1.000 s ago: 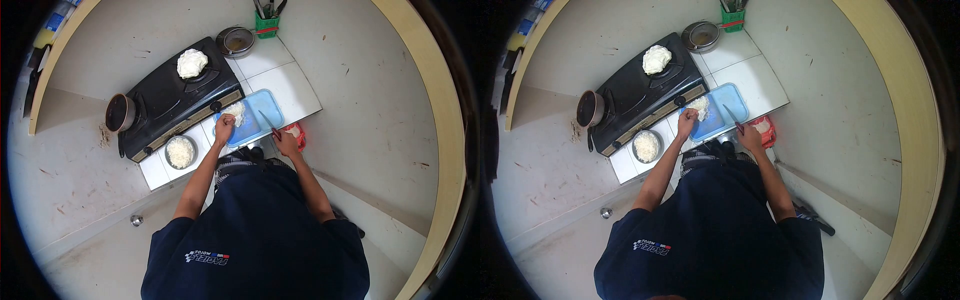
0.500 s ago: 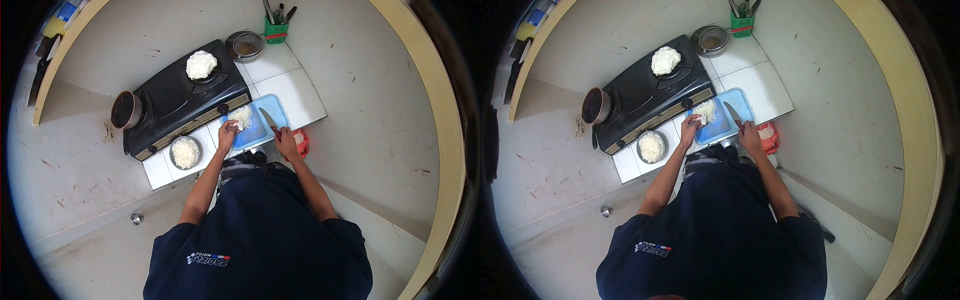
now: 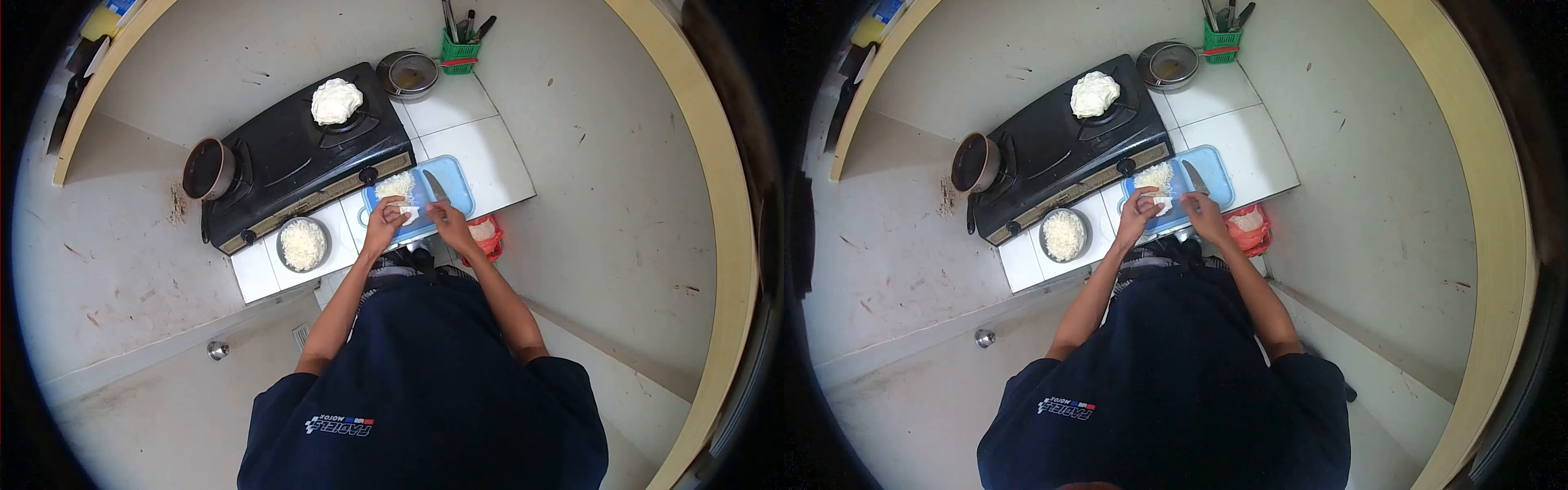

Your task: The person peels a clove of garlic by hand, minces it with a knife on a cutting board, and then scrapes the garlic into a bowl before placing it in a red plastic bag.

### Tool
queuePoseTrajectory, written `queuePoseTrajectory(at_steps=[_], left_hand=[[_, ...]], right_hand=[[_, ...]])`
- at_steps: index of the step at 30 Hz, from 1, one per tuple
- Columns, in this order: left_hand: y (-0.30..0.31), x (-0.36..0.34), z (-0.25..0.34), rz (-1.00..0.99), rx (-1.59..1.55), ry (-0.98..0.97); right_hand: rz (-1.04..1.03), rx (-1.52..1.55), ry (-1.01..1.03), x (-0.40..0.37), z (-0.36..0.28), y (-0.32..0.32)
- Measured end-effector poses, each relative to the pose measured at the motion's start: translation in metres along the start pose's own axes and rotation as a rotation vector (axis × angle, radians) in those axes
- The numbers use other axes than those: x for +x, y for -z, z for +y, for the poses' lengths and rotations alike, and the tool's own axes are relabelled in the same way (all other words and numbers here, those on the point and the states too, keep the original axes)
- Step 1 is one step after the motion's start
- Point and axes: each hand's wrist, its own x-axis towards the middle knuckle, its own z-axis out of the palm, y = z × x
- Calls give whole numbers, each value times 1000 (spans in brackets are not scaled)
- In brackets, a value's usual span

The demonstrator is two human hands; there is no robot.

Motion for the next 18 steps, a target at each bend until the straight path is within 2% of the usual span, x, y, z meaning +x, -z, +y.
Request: queuePoseTrajectory(at_steps=[1,3,6,10,12,15,18], left_hand=[[-1,-1,2,-54,-2,7],[-3,-2,3,-50,0,-1],[2,-3,-1,-37,122,-74],[6,-8,1,-53,61,-69],[4,-11,4,16,-112,-27],[6,-14,6,97,-110,-1],[6,-14,3,96,-95,-17]], right_hand=[[-1,-1,1,0,-10,-2],[-129,149,-51,3,-24,-5],[-174,280,-29,6,-22,-11],[-206,261,-19,6,-22,-12],[-179,302,-25,6,-23,-13],[-214,372,-27,3,-24,-14],[-234,357,-53,-3,-29,-16]])
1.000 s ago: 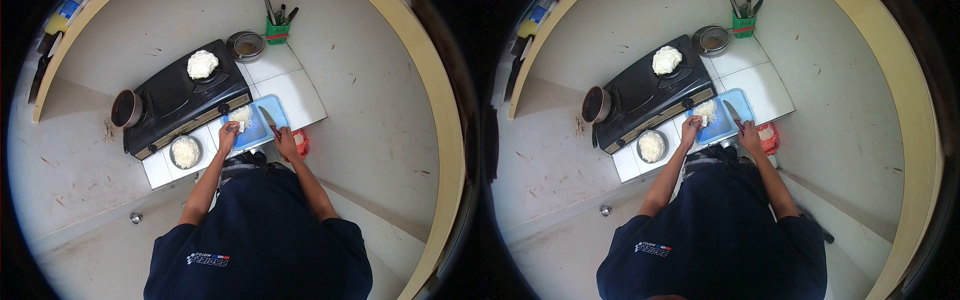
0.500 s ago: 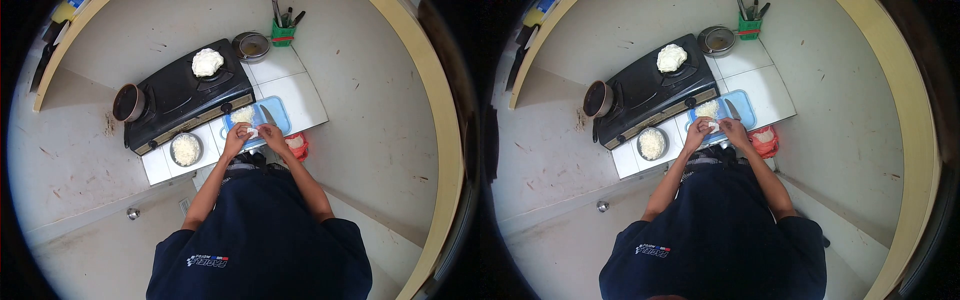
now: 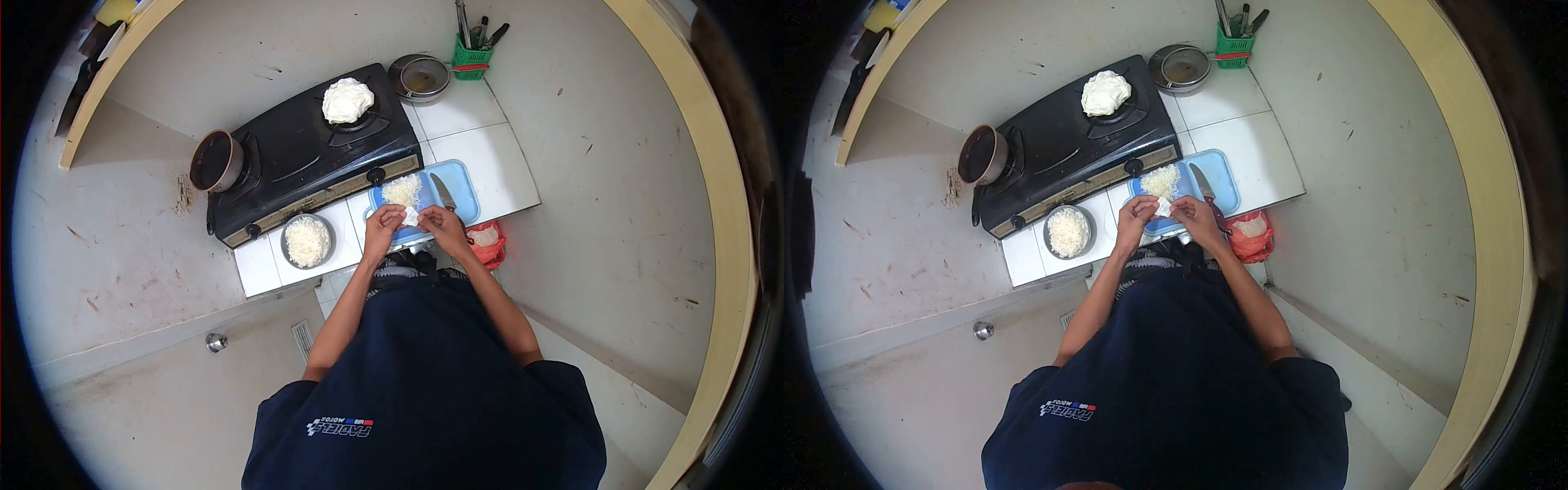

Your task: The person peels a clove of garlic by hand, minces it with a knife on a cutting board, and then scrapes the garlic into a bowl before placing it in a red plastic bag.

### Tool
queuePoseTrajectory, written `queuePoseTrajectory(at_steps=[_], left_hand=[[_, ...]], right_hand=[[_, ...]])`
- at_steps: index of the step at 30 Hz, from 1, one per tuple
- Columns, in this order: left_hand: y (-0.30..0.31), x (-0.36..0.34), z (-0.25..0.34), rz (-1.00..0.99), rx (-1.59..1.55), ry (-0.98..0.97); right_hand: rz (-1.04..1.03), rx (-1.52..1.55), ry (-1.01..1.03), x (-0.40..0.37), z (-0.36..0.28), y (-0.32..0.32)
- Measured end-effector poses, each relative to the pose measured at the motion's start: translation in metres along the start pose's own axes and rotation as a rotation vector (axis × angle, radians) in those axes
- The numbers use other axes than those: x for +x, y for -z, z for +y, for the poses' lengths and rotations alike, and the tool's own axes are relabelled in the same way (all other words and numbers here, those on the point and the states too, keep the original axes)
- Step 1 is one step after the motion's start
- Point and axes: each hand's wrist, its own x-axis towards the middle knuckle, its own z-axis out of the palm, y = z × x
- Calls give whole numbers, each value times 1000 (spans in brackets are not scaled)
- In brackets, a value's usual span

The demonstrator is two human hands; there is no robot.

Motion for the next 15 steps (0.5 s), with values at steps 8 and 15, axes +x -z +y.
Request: queuePoseTrajectory(at_steps=[8,15], left_hand=[[-7,-3,5,-19,-30,58],[-13,-5,13,-100,-43,46]], right_hand=[[-28,-14,83,-12,-29,2],[2,-141,75,-13,-24,6]])
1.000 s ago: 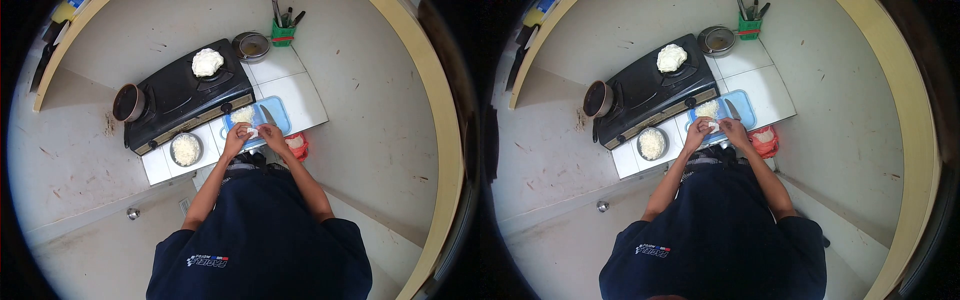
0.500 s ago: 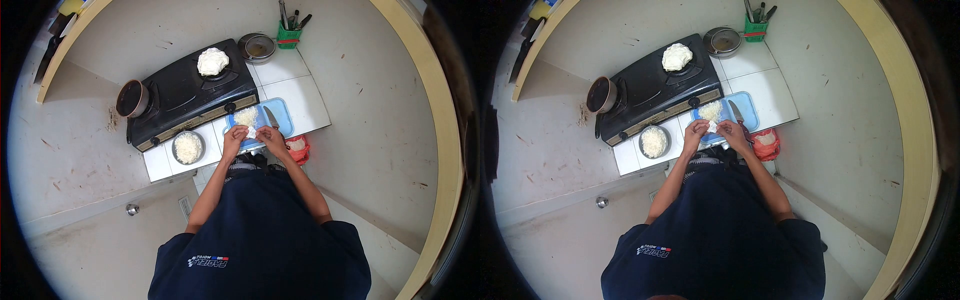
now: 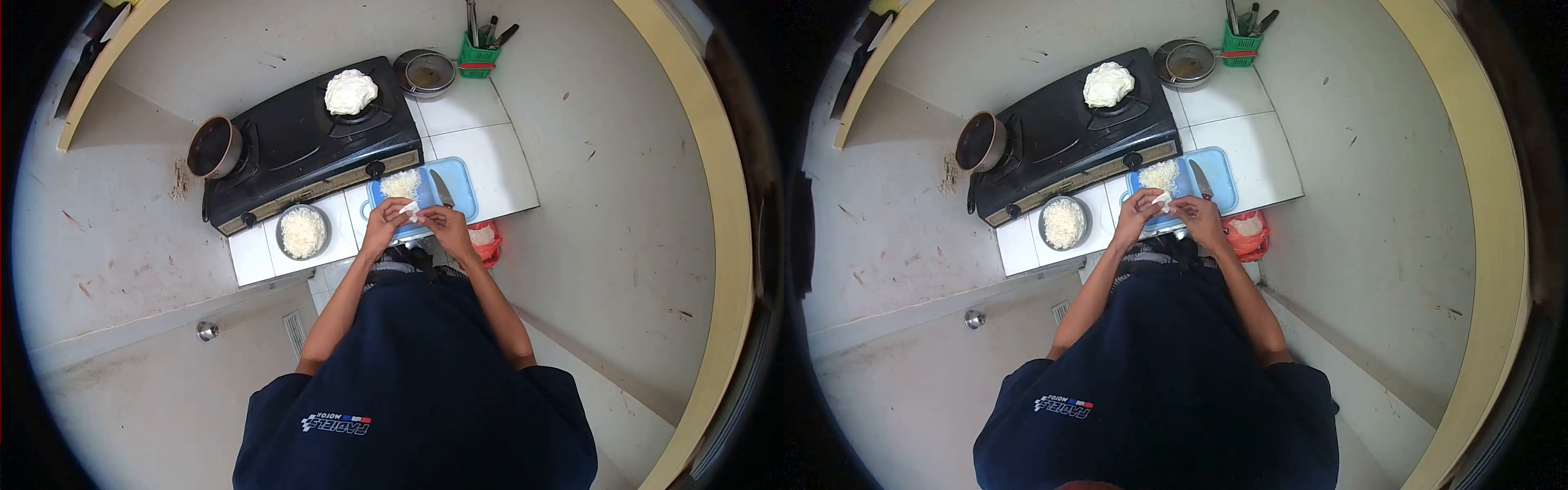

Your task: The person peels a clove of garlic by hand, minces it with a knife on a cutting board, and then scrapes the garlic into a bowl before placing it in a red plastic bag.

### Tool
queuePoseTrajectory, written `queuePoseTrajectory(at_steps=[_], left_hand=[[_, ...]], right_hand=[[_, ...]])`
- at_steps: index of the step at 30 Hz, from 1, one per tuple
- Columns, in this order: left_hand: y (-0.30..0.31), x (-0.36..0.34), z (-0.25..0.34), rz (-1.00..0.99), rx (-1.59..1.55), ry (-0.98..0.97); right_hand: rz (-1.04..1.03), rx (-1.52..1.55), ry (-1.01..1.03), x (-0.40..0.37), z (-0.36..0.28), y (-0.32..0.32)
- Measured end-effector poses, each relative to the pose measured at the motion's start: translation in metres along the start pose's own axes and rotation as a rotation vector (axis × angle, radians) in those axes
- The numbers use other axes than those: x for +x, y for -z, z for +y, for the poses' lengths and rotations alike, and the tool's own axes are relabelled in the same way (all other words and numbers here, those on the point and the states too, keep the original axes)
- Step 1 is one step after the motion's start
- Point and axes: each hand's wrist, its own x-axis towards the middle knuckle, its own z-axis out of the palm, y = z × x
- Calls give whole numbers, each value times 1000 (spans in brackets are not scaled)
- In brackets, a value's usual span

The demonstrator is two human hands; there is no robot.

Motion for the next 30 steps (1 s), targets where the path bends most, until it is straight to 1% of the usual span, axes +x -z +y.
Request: queuePoseTrajectory(at_steps=[1,3,7,9,13,15,16,18,25,27,30], left_hand=[[1,0,-1,-1,1,0],[0,0,-1,-32,-45,-21],[-2,-3,1,-8,-52,9],[-2,-3,2,-11,39,-14],[-10,-6,11,-15,123,-32],[-16,-12,18,-60,161,-54],[-16,-12,17,-60,161,-55],[-14,-12,15,-97,92,-59],[-14,-12,14,-104,140,-58],[-15,-12,11,-77,151,-107],[-13,-10,6,-87,144,-119]], right_hand=[[1,0,1,0,1,0],[32,-75,80,0,3,-1],[34,-112,106,1,1,0],[11,-149,72,0,-2,1],[19,-210,94,0,-4,1],[62,-154,33,0,0,-1],[62,-154,33,0,0,-1],[41,28,-9,-1,3,0],[67,102,-3,-1,9,-1],[72,125,-24,-1,13,0],[40,160,-34,-2,16,1]])
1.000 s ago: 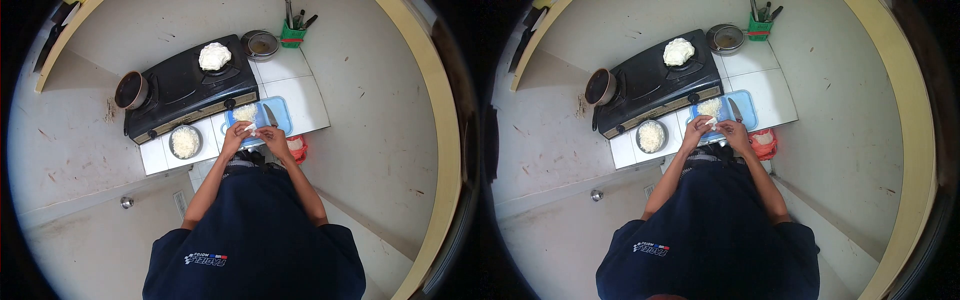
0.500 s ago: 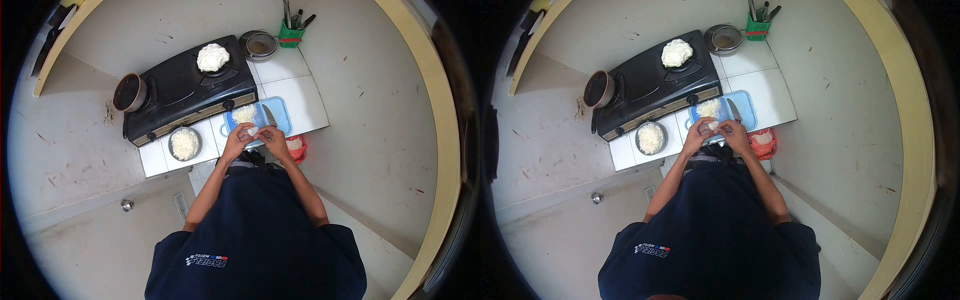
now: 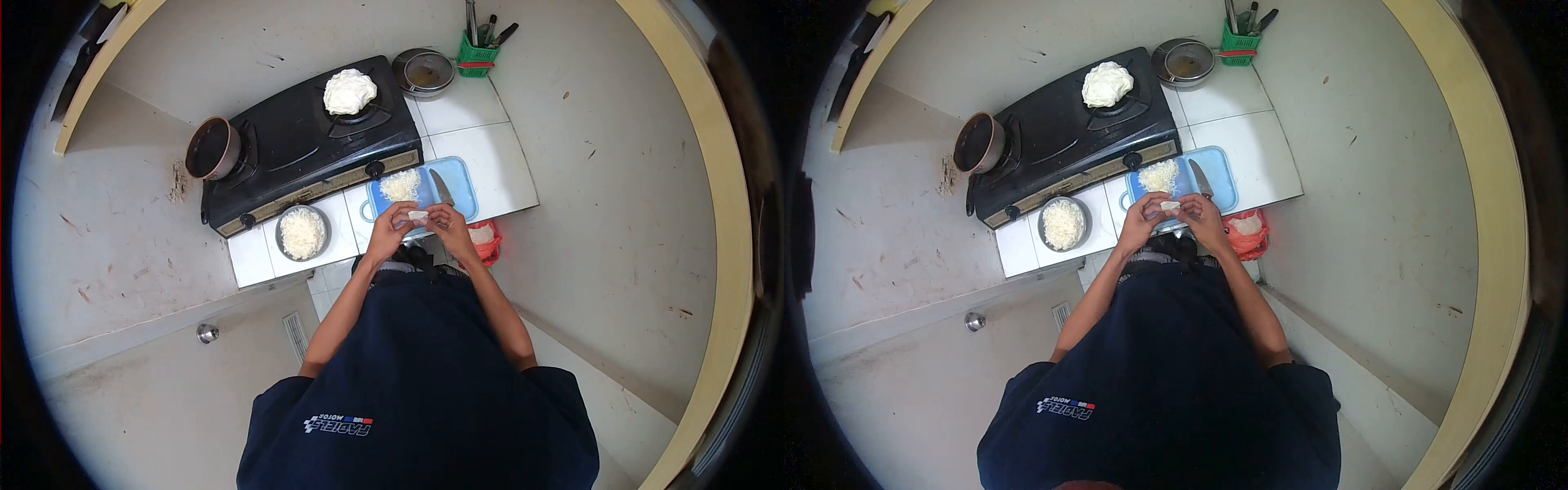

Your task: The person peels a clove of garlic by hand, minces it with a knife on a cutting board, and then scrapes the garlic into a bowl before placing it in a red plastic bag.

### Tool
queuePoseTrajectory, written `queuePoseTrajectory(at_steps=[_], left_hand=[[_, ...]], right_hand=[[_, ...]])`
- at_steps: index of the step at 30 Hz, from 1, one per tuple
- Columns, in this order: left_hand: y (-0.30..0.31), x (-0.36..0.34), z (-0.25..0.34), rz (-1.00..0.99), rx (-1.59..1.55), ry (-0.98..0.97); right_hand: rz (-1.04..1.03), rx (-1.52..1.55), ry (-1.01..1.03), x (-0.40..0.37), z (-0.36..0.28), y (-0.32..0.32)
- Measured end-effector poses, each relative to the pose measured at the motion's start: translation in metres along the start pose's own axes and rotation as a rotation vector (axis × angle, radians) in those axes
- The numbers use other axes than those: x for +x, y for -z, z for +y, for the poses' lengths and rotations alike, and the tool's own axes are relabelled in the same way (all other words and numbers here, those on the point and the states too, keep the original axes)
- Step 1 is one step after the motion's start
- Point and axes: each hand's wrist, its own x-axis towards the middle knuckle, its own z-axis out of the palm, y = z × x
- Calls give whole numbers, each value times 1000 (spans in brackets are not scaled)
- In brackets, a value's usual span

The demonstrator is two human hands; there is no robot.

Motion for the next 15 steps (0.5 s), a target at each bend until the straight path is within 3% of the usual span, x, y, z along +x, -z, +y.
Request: queuePoseTrajectory(at_steps=[15], left_hand=[[1,4,-16,37,23,40]], right_hand=[[15,-19,-14,1,4,3]])
